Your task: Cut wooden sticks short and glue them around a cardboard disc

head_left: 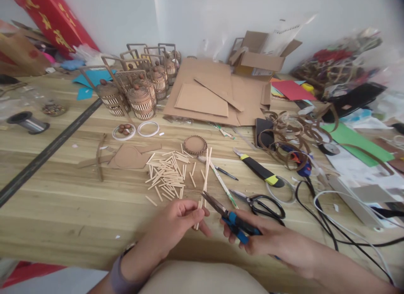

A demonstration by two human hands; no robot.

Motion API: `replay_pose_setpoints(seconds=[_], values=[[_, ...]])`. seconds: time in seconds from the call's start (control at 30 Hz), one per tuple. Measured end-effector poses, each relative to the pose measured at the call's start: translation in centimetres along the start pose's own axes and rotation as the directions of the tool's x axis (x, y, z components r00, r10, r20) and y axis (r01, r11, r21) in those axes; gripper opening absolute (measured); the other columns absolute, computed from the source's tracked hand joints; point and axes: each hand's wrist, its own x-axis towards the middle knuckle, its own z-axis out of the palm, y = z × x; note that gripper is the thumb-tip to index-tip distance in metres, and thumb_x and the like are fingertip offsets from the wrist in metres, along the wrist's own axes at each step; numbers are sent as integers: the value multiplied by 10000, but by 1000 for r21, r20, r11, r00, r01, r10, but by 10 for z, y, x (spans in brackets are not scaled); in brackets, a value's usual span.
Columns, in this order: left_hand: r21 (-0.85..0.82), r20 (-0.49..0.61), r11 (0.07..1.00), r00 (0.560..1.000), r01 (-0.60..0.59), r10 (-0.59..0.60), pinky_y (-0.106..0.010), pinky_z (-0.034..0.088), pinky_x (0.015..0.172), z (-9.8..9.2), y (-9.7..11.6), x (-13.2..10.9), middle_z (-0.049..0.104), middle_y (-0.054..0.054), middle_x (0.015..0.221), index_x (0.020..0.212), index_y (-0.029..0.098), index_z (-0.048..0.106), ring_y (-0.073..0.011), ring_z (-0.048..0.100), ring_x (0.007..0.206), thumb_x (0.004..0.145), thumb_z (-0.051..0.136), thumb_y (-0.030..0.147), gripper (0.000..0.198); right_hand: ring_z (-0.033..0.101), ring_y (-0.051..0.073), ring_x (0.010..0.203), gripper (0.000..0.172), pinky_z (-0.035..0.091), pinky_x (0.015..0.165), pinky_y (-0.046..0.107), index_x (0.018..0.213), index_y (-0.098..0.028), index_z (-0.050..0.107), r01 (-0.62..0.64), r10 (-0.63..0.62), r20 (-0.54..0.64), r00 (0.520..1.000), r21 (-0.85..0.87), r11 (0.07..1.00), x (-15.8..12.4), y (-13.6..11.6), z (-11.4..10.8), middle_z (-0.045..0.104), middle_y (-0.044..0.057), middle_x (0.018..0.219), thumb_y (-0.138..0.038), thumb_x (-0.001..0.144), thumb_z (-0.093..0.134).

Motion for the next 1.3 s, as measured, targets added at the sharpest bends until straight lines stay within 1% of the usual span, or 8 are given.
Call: replay_pose_setpoints(seconds=[0.23, 0.3, 0.43, 0.6, 0.7, 0.9, 1.13, 1.3], values=[[-10, -67, 1000, 998, -8, 7, -281, 401, 731, -3, -2, 0, 734, -27, 687, 784, 184, 701, -206, 586, 763, 826, 574, 440, 289, 479, 234, 983, 421, 325, 808, 333, 991, -205, 629, -63, 61, -26, 998, -70, 996, -2, -1, -3, 595, 29, 992, -249, 573, 594], [-8, -38, 1000, 999, -8, 7, -280, 403, 721, -2, 0, 0, 730, -25, 675, 786, 184, 704, -200, 579, 739, 818, 579, 442, 288, 483, 233, 964, 405, 325, 804, 332, 955, -204, 632, -95, 92, -37, 995, -77, 993, -2, -4, -1, 599, 27, 972, -246, 555, 592], [8, 44, 1000, 999, -3, 2, -279, 401, 710, 1, 5, 1, 717, -29, 650, 700, 180, 695, -183, 561, 682, 796, 580, 446, 305, 489, 220, 938, 414, 332, 831, 331, 934, -195, 635, -113, 113, -8, 994, -50, 992, 1, -12, 5, 596, 21, 947, -215, 523, 584], [-36, 115, 999, 993, -8, 12, -295, 425, 740, 5, 9, -2, 732, -44, 703, 639, 192, 698, -205, 608, 736, 788, 573, 475, 343, 484, 240, 1013, 460, 317, 916, 363, 980, -195, 643, -80, 82, 30, 996, -64, 995, 8, -16, 7, 584, 29, 994, -225, 525, 579], [-78, 150, 997, 988, -17, 28, -309, 432, 795, 6, 7, -3, 739, -43, 738, 654, 196, 705, -217, 635, 780, 804, 575, 499, 362, 486, 245, 1022, 472, 311, 932, 373, 992, -193, 645, -77, 80, 46, 996, -63, 995, 11, -17, 8, 587, 34, 1000, -221, 526, 577], [-99, 161, 995, 986, -24, 39, -323, 429, 853, 5, 1, -1, 732, -44, 721, 652, 194, 712, -212, 639, 755, 810, 583, 499, 367, 491, 250, 1031, 504, 312, 950, 387, 1035, -194, 658, -74, 77, 48, 996, -64, 995, 13, -16, 7, 597, 35, 1000, -194, 534, 600], [-140, 179, 990, 984, 17, 8, -306, 426, 806, 5, -2, -2, 662, 7, 604, 794, 190, 740, -171, 626, 641, 809, 603, 470, 313, 485, 245, 998, 488, 316, 934, 390, 1016, -189, 662, -63, 65, 77, 995, -37, 997, 14, -14, 7, 589, 26, 969, -208, 532, 598], [-138, 176, 990, 984, 31, -6, -300, 428, 773, 5, -1, -1, 653, -1, 584, 786, 176, 741, -175, 618, 631, 797, 610, 503, 352, 484, 253, 1016, 454, 314, 920, 376, 980, -192, 650, -87, 89, 63, 994, -43, 995, 13, -16, 8, 592, 38, 991, -223, 529, 599]])
